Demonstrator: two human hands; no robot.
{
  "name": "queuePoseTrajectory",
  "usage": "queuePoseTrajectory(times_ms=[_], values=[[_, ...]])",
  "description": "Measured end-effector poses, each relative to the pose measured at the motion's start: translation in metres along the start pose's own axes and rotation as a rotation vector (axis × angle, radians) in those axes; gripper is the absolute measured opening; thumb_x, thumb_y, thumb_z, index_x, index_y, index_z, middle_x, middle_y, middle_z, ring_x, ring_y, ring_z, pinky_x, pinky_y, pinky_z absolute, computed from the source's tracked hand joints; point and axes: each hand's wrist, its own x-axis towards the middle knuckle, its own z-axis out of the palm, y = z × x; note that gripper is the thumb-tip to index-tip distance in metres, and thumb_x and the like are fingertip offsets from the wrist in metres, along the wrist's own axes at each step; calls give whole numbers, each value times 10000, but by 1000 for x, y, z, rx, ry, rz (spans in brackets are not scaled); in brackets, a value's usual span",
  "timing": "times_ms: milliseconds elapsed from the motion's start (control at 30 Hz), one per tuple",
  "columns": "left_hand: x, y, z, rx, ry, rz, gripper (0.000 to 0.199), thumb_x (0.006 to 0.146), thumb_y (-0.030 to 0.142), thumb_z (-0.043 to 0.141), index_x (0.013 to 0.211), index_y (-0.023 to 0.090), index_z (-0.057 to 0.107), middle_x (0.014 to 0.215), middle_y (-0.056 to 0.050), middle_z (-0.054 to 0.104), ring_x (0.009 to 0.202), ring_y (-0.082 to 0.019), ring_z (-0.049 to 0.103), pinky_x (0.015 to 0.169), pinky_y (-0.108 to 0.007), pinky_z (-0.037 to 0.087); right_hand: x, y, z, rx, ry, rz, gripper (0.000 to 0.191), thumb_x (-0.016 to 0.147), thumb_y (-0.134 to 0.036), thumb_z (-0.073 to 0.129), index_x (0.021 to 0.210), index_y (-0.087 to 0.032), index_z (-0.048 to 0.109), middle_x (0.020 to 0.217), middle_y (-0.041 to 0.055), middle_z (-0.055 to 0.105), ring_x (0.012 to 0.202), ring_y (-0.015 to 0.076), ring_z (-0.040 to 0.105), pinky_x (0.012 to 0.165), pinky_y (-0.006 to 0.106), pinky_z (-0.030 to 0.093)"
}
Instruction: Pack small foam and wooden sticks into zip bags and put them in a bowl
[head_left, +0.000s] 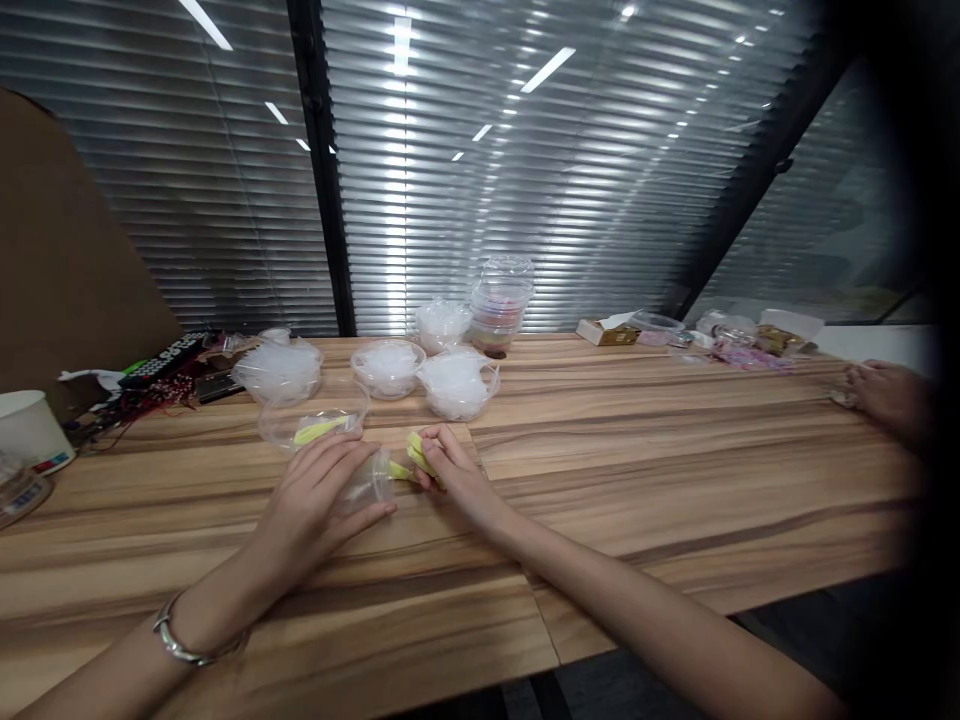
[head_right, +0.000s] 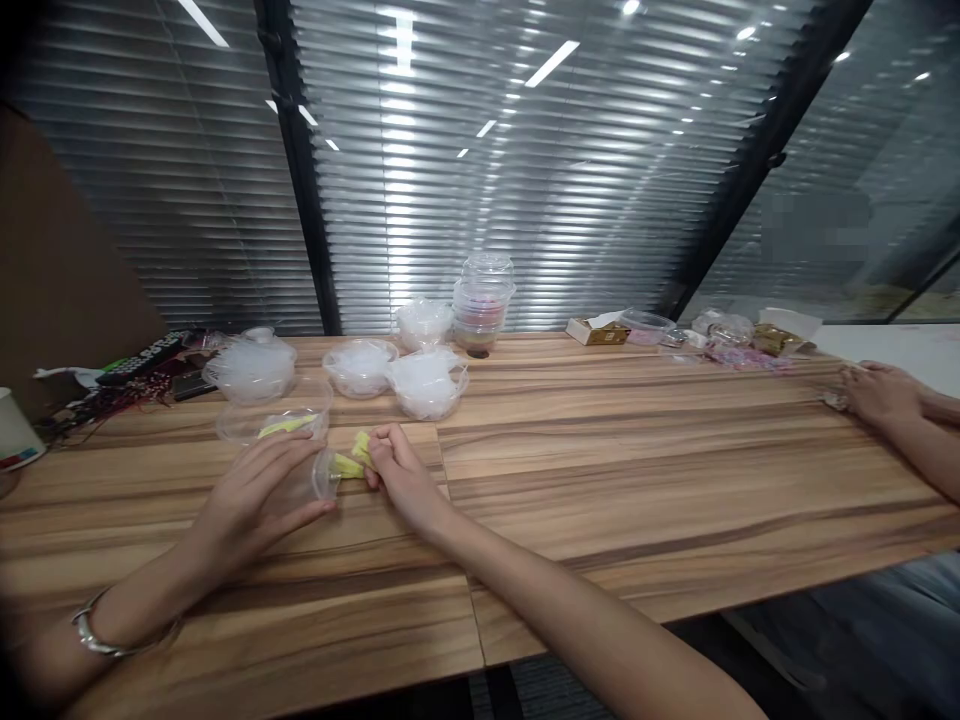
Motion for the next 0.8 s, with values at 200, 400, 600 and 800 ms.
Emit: queuePoseTrajectory(times_ms=[200, 400, 600, 800], values=[[-1, 0, 0, -47, -29, -36, 507, 776, 428, 625, 1212, 218, 476, 1155, -83, 593, 1090, -256, 536, 950, -410, 422, -4, -7, 0, -149, -68, -78, 251, 891, -402, 466, 789, -176, 506, 663, -23, 462, 617, 104, 436, 613, 232, 351], [-9, 1, 8, -85, -80, -4, 536, 778, 414, 624, 1240, 210, 446, 1154, -92, 590, 1055, -245, 555, 899, -365, 450, -3, -1, -2, -308, -102, -113, 219, 864, -346, 531, 798, -163, 633, 761, 20, 614, 743, 141, 557, 724, 268, 422], [-6, 6, 6, -120, -147, -83, 534, 800, 438, 591, 1251, 204, 426, 1164, -99, 571, 1052, -238, 545, 885, -356, 449, -8, -4, 1, -418, -73, -126, 185, 833, -310, 574, 962, -183, 614, 960, 42, 631, 899, 165, 572, 831, 301, 431], [-2, 8, 3, -186, -250, -125, 487, 807, 461, 572, 1214, 218, 462, 1148, -89, 575, 1042, -239, 538, 898, -371, 431, -11, -5, 3, -494, -54, -127, 158, 803, -307, 611, 898, -187, 573, 843, 6, 582, 784, 132, 545, 719, 256, 445]])
